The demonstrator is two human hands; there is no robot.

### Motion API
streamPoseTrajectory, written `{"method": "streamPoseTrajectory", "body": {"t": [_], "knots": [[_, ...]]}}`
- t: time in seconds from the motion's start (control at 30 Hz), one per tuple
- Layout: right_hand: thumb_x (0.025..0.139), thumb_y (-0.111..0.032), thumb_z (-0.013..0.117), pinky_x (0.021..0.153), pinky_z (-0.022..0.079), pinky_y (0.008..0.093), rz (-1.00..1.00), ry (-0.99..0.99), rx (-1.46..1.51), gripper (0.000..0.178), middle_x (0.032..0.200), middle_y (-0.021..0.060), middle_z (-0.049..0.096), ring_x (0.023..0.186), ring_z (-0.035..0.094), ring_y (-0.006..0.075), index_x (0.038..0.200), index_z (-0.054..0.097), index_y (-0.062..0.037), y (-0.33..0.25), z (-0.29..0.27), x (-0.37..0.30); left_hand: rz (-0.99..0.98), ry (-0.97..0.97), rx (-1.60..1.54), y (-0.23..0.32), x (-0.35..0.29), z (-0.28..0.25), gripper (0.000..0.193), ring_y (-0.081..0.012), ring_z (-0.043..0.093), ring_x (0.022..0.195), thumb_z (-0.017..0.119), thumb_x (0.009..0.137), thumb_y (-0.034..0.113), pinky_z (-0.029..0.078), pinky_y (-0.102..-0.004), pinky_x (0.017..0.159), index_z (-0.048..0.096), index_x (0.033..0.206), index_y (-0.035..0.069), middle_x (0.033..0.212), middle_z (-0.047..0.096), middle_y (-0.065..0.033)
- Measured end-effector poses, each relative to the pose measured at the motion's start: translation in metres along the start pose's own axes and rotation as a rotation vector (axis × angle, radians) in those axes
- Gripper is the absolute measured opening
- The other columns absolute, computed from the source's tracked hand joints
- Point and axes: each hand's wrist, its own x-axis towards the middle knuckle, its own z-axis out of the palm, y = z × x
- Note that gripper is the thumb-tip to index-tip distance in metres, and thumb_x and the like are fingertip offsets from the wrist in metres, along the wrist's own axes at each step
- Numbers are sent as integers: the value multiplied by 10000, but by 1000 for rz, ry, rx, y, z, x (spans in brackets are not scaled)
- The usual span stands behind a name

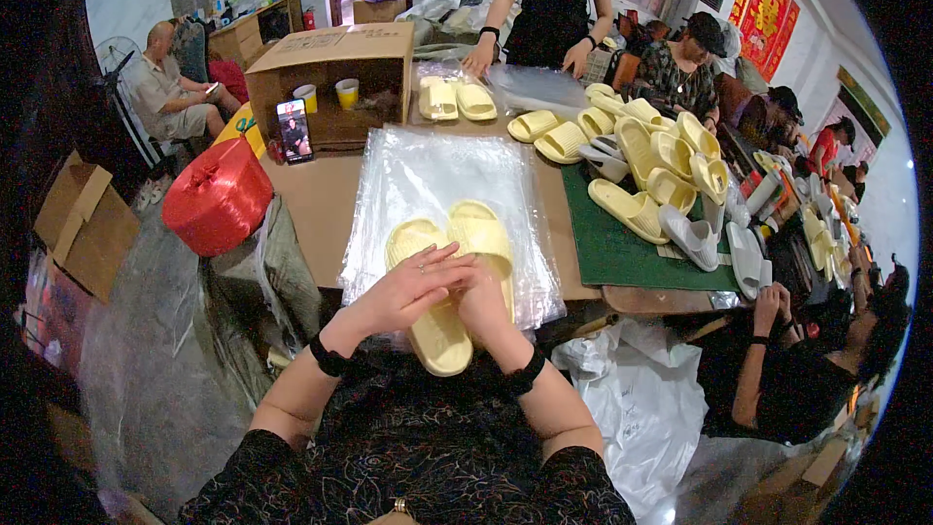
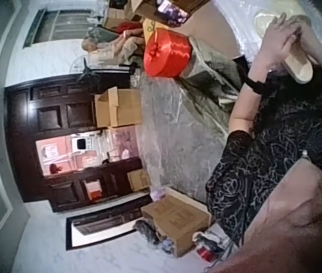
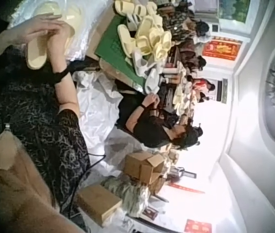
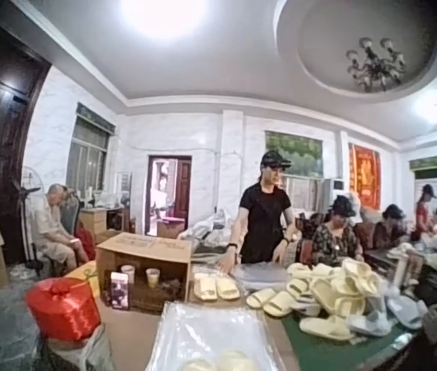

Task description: Packing pairs of slippers into plastic bags and placing them into a sack.

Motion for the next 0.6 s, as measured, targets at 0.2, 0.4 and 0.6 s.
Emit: {"method": "streamPoseTrajectory", "body": {"t": [0.2, 0.4, 0.6], "knots": [[884, -85, 580, 661, 481, 392, 269, 42, 485, 195, 871, 160, 577, 775, 588, 302, 1047, 536, 14, 19, 17, 17, -12, -44, -389, 4, -6, -13, 407, -301, 284, 1454, 456, 955, 62, 192, -431, 1201, 547, 1351, 36, 1442, 509, -76], [911, -168, 566, 736, 463, 473, 196, 229, -228, 204, 921, 234, 560, 844, 565, 424, 977, 521, 20, 12, 36, 64, -63, -3, -677, -20, -13, 0, 397, -272, 276, 1459, 423, 992, 107, 193, -413, 1199, 543, 1360, 19, 1440, 514, -83], [932, -217, 553, 763, 463, 486, 395, 248, -140, 244, 939, 261, 587, 868, 593, 435, 945, 557, 27, 10, 25, 79, -180, 64, -588, -31, -28, -9, 369, -268, 352, 1423, 418, 1001, 115, 253, -387, 1176, 585, 1316, 17, 1415, 536, -108]]}}
